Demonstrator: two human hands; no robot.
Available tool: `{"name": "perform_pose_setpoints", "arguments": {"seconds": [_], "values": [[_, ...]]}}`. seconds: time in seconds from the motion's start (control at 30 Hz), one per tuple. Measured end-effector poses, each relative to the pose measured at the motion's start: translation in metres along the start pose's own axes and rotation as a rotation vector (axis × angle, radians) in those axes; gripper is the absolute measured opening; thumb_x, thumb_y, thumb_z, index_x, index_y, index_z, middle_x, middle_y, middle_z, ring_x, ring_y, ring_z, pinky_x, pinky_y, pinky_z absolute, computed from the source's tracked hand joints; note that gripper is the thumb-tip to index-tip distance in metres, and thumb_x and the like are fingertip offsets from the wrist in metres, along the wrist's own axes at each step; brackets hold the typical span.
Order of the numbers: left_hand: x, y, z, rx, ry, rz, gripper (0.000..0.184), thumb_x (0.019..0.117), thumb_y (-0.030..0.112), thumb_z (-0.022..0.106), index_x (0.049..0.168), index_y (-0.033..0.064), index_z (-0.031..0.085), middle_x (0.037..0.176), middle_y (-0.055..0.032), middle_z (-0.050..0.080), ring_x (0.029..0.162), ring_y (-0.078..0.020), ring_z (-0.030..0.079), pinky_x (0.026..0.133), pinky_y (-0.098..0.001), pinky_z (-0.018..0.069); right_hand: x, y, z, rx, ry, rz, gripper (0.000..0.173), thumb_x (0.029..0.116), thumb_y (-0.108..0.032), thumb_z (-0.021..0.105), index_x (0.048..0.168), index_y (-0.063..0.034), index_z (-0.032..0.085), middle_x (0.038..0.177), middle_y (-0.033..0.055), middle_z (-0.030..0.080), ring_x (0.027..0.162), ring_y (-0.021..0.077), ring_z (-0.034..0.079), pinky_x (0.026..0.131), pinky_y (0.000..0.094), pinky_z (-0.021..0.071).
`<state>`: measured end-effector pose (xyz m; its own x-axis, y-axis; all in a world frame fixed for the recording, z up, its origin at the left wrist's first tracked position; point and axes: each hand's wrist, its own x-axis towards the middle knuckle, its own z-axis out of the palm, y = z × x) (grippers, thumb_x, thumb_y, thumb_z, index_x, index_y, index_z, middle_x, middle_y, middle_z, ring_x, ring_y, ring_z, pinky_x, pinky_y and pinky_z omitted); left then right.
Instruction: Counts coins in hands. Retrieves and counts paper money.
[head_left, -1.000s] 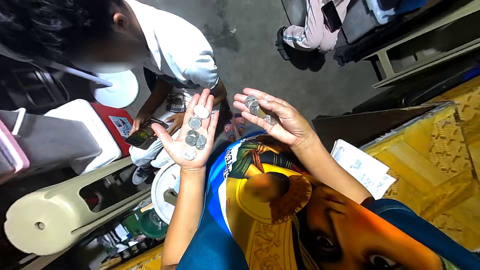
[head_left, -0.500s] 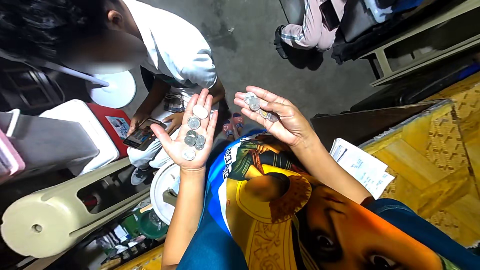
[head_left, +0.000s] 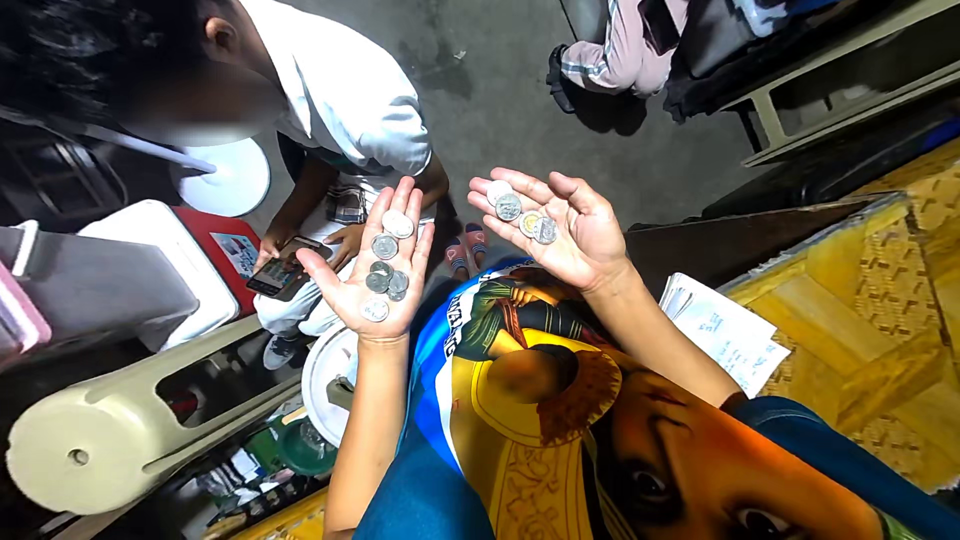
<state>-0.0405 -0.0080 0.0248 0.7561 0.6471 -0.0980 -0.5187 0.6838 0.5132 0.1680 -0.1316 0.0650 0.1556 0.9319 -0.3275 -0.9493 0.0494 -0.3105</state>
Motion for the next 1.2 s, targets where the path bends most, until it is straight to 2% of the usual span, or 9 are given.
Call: {"name": "perform_pose_setpoints", "arguments": {"seconds": [0.3, 0.5, 0.6, 0.7, 0.8, 0.9, 1.0, 1.1, 1.2], "values": [[-0.002, 0.001, -0.001, -0.017, -0.003, -0.006, 0.106, 0.09, 0.072, -0.02, 0.16, 0.0071, 0.025, 0.169, -0.0099, 0.024, 0.156, -0.0259, 0.024, 0.125, -0.0408, 0.0245, 0.001, 0.002, 0.0, 0.005, -0.045, 0.007, 0.062, 0.1093, -0.03, 0.008, 0.146, 0.006, 0.044, 0.147, 0.0255, 0.052, 0.138, 0.036, 0.052, 0.117, 0.0436, 0.0407], [-0.003, 0.0, 0.0, -0.014, -0.004, -0.011, 0.106, 0.09, 0.073, -0.02, 0.16, 0.007, 0.025, 0.169, -0.0104, 0.025, 0.156, -0.0264, 0.023, 0.126, -0.0413, 0.0237, 0.0, 0.003, -0.002, -0.003, -0.081, 0.004, 0.057, 0.1081, -0.024, 0.014, 0.146, 0.006, 0.044, 0.147, 0.0249, 0.052, 0.137, 0.035, 0.053, 0.115, 0.0429, 0.043], [-0.003, -0.001, 0.001, -0.029, -0.006, -0.022, 0.106, 0.0899, 0.073, -0.02, 0.161, 0.0072, 0.024, 0.169, -0.0103, 0.024, 0.156, -0.0261, 0.024, 0.125, -0.0406, 0.0246, -0.002, 0.003, -0.002, -0.089, -0.063, -0.021, 0.051, 0.1047, -0.013, 0.02, 0.145, 0.0063, 0.043, 0.148, 0.0243, 0.052, 0.137, 0.0332, 0.054, 0.115, 0.0412, 0.044], [-0.002, -0.002, -0.002, -0.049, -0.031, -0.031, 0.105, 0.0903, 0.072, -0.02, 0.161, 0.0069, 0.024, 0.169, -0.0109, 0.023, 0.156, -0.0265, 0.023, 0.125, -0.0408, 0.0247, -0.003, 0.004, 0.001, -0.2, 0.032, -0.046, 0.049, 0.0977, 0.004, 0.028, 0.144, 0.007, 0.042, 0.144, 0.0229, 0.055, 0.132, 0.029, 0.058, 0.112, 0.0375, 0.0467], [-0.001, -0.003, -0.002, -0.048, -0.038, -0.038, 0.105, 0.091, 0.072, -0.019, 0.16, 0.007, 0.025, 0.169, -0.0107, 0.024, 0.156, -0.0264, 0.024, 0.125, -0.0407, 0.0256, -0.004, 0.005, -0.001, -0.227, 0.063, -0.067, 0.049, 0.0968, 0.009, 0.03, 0.144, 0.0083, 0.042, 0.143, 0.023, 0.057, 0.131, 0.0285, 0.06, 0.111, 0.0369, 0.0485], [0.0, -0.004, -0.001, -0.048, -0.031, -0.041, 0.106, 0.0902, 0.072, -0.02, 0.16, 0.0066, 0.025, 0.169, -0.0112, 0.024, 0.156, -0.0267, 0.024, 0.125, -0.0409, 0.026, -0.006, 0.004, 0.0, -0.248, 0.08, -0.061, 0.051, 0.0967, 0.007, 0.026, 0.145, 0.0078, 0.041, 0.146, 0.0231, 0.053, 0.133, 0.0282, 0.057, 0.112, 0.0365, 0.047], [-0.002, -0.004, 0.002, -0.034, -0.033, -0.046, 0.105, 0.0905, 0.073, -0.019, 0.161, 0.0069, 0.024, 0.169, -0.0107, 0.023, 0.156, -0.0264, 0.024, 0.125, -0.0405, 0.0264, -0.006, 0.004, -0.005, -0.142, 0.059, -0.052, 0.047, 0.1023, -0.005, 0.022, 0.143, 0.0059, 0.044, 0.143, 0.0229, 0.055, 0.132, 0.0295, 0.058, 0.111, 0.038, 0.0469], [-0.005, -0.004, 0.005, -0.041, -0.028, -0.046, 0.106, 0.0901, 0.076, -0.017, 0.162, 0.0076, 0.023, 0.169, -0.0097, 0.023, 0.156, -0.0258, 0.025, 0.125, -0.0395, 0.0269, -0.006, 0.003, -0.009, -0.08, 0.025, -0.036, 0.052, 0.1078, -0.017, 0.014, 0.145, 0.0061, 0.042, 0.145, 0.0248, 0.054, 0.135, 0.0327, 0.055, 0.113, 0.0404, 0.0451], [0.001, -0.007, 0.007, -0.165, -0.014, -0.022, 0.113, 0.0872, 0.078, -0.016, 0.157, 0.0036, 0.031, 0.165, -0.0147, 0.033, 0.153, -0.0289, 0.031, 0.123, -0.0427, 0.0305, -0.006, 0.001, -0.008, -0.117, 0.007, -0.02, 0.049, 0.1112, -0.021, 0.019, 0.141, 0.0058, 0.046, 0.141, 0.0224, 0.058, 0.132, 0.0305, 0.059, 0.112, 0.0401, 0.0473]]}}
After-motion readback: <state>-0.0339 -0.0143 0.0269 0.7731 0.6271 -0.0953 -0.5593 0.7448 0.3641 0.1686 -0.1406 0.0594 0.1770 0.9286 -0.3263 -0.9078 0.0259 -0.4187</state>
